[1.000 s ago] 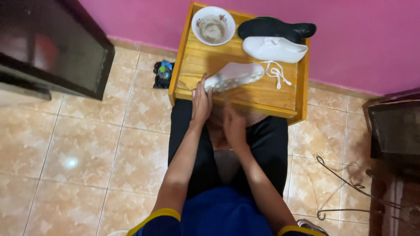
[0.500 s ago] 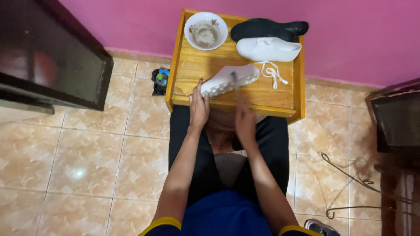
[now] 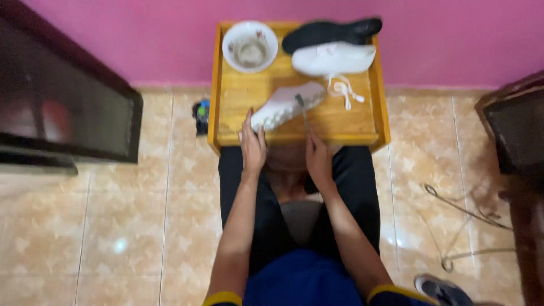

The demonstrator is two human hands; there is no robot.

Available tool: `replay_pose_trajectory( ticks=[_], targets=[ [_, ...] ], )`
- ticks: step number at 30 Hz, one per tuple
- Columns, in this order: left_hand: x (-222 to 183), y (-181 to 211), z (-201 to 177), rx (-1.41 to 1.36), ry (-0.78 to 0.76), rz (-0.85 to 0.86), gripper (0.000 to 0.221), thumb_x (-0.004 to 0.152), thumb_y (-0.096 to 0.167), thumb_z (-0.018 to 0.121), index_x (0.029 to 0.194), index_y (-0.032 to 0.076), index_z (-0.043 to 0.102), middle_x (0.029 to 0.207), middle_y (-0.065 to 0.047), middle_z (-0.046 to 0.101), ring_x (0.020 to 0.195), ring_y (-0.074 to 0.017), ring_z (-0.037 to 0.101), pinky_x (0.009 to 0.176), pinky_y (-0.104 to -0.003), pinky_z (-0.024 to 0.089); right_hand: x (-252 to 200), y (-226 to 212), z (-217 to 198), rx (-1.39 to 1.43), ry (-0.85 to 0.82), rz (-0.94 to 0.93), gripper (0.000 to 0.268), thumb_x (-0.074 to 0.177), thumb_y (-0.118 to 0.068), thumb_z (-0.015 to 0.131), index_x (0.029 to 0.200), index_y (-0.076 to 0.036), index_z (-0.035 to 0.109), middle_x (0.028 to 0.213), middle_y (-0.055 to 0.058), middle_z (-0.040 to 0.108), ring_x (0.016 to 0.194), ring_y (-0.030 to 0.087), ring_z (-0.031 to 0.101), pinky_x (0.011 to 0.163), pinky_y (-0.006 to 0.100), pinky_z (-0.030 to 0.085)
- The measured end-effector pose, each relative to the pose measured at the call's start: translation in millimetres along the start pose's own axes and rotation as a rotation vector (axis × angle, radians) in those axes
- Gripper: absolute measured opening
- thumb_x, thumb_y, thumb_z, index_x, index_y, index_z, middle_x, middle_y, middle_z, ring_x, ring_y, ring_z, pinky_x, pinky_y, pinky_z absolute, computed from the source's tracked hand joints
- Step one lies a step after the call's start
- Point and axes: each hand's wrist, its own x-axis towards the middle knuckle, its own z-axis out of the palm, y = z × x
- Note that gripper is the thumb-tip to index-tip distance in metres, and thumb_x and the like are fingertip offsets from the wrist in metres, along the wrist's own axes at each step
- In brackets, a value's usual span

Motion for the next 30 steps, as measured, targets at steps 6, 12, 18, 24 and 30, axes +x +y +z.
replay_pose_trajectory(
  ticks=[6, 12, 18, 24, 30],
  targets=[
    [6.6, 8.0, -0.9, 0.033, 0.061, 0.077, 0.053, 0.110, 0.020, 0.046, 0.160, 0.011, 0.029, 0.142, -0.019, 0.052, 0.131, -0.0371, 0.052, 0.104, -0.044, 0.038, -17.8, -73.6, -9.7, -0.035, -0.026, -0.240, 0.018, 0.099, -0.008, 0.060, 0.110, -0.005, 0.074, 0.104, 0.023, 0.076, 0.109, 0.038, 0.068, 0.092, 0.048, 0.056],
    [1.5, 2.8, -0.5, 0.030, 0.067, 0.072, 0.054, 0.109, 0.019, 0.047, 0.160, 0.012, 0.029, 0.145, -0.015, 0.052, 0.130, -0.0327, 0.054, 0.103, -0.040, 0.039, -26.0, -21.4, 24.1, -0.099, -0.044, -0.210, 0.020, 0.097, -0.013, 0.065, 0.111, -0.007, 0.077, 0.102, 0.020, 0.076, 0.103, 0.035, 0.071, 0.090, 0.049, 0.058],
    [4.9, 0.9, 4.8, 0.038, 0.079, 0.067, 0.055, 0.109, 0.018, 0.049, 0.160, 0.011, 0.030, 0.142, -0.016, 0.054, 0.131, -0.0329, 0.054, 0.105, -0.040, 0.039, 14.0, -26.5, -27.5, -0.005, 0.083, -0.104, 0.036, 0.108, -0.005, 0.047, 0.140, 0.005, 0.060, 0.141, 0.030, 0.056, 0.131, 0.041, 0.054, 0.115, 0.052, 0.041],
    [6.6, 10.6, -0.7, 0.023, 0.058, 0.059, 0.056, 0.108, 0.017, 0.051, 0.159, 0.009, 0.031, 0.145, -0.020, 0.053, 0.132, -0.0382, 0.053, 0.108, -0.044, 0.038, 1.3, 9.5, 1.8, -0.128, -0.028, -0.215, 0.029, 0.106, -0.013, 0.055, 0.129, -0.003, 0.070, 0.126, 0.020, 0.067, 0.117, 0.029, 0.066, 0.102, 0.045, 0.054],
    [-0.5, 25.7, -10.9, 0.004, 0.062, 0.104, 0.054, 0.111, 0.017, 0.045, 0.161, 0.010, 0.026, 0.150, -0.014, 0.050, 0.130, -0.0306, 0.053, 0.104, -0.038, 0.037, 5.3, -37.7, -25.1, -0.165, 0.053, -0.118, 0.025, 0.100, -0.016, 0.063, 0.120, -0.006, 0.075, 0.118, 0.019, 0.073, 0.114, 0.032, 0.067, 0.100, 0.045, 0.054]
  ],
)
